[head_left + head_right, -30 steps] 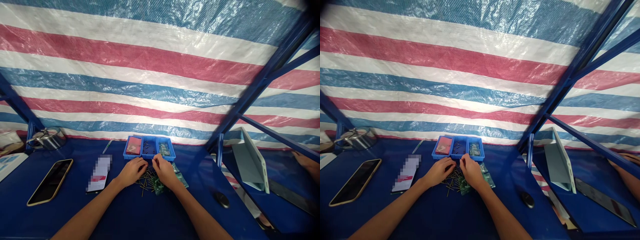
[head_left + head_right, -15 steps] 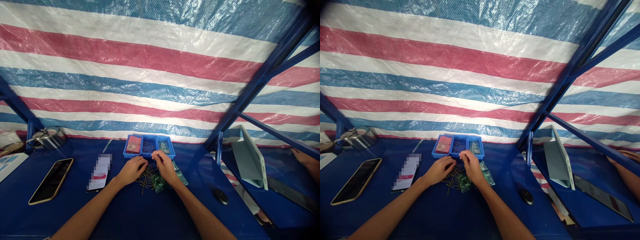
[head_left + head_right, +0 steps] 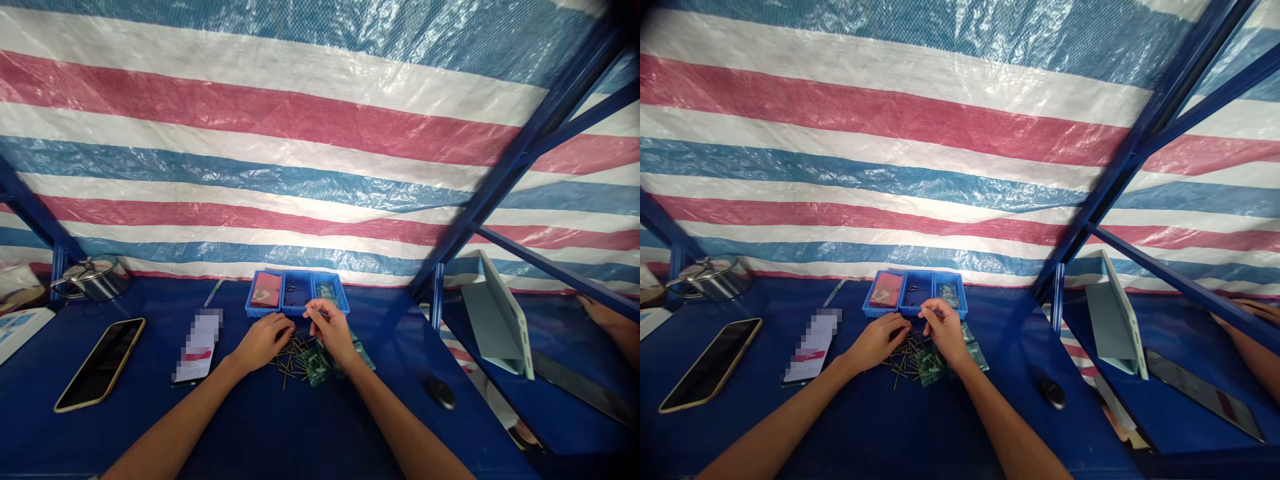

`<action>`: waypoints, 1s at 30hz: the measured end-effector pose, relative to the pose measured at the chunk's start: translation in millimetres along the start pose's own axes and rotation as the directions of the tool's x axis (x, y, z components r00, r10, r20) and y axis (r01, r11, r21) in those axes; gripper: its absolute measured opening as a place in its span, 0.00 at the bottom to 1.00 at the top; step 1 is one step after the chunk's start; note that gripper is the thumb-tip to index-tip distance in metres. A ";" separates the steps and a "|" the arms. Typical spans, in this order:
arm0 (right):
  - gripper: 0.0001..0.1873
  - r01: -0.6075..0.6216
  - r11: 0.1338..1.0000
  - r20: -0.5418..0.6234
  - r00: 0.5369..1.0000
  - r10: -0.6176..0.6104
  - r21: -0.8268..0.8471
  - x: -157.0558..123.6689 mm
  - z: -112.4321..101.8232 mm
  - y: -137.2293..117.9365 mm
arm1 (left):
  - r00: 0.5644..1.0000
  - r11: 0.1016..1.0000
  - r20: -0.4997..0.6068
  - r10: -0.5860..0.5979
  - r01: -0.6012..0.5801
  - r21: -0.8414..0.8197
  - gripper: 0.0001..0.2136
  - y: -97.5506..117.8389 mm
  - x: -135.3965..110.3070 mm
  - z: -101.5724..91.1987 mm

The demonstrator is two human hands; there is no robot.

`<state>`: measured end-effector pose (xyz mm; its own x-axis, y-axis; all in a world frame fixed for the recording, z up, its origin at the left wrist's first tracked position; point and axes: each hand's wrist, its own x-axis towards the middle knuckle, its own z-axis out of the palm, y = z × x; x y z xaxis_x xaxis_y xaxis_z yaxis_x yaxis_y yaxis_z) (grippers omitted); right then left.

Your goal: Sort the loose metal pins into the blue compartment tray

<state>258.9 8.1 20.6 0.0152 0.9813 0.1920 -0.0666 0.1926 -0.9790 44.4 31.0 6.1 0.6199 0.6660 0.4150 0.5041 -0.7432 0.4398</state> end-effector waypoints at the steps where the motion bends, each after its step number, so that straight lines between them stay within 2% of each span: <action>1: 0.17 -0.006 1.000 0.002 1.000 0.006 -0.005 -0.1 0.0 -0.1 | 1.000 1.000 0.000 -0.002 0.002 0.000 0.11 0.2 0.0 0.0; 9: 0.19 0.021 0.998 0.038 0.999 -0.019 -0.064 -3.0 2.7 1.4 | 1.000 1.000 0.005 -0.002 0.002 -0.012 0.12 1.6 0.5 -1.8; 12: 0.22 -0.012 0.998 0.051 0.999 0.015 -0.066 -3.1 3.5 2.0 | 1.000 1.000 0.005 -0.007 0.007 -0.011 0.11 1.3 0.4 -1.6; 19: 0.23 -0.042 0.996 -0.083 0.996 0.035 -0.077 -0.9 -0.1 4.7 | 1.000 1.000 0.003 -0.008 0.008 -0.014 0.13 3.0 0.8 -3.2; 21: 0.21 -0.012 0.993 -0.116 0.993 -0.002 -0.114 -0.3 -1.8 4.2 | 1.000 1.000 0.009 -0.011 0.011 -0.014 0.13 3.5 0.9 -4.0; 23: 0.18 0.063 0.976 -0.135 0.987 -0.093 -0.208 -0.5 -3.1 2.9 | 1.000 1.000 0.014 -0.013 0.013 -0.015 0.13 3.5 0.8 -4.4; 27: 0.13 0.211 0.863 -0.116 0.949 -0.294 -0.459 -3.0 -3.3 -0.9 | 1.000 1.000 0.015 -0.013 0.013 -0.015 0.13 2.3 0.2 -3.6; 30: 0.12 0.231 0.815 -0.087 0.942 -0.323 -0.531 -5.1 -2.2 -2.9 | 1.000 1.000 0.012 -0.011 0.011 -0.009 0.12 1.2 -0.1 -2.6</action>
<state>261.2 2.6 22.4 0.1228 0.8622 0.4914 0.4789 0.3822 -0.7903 43.4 30.1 8.6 0.6217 0.6731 0.4005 0.5052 -0.7354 0.4517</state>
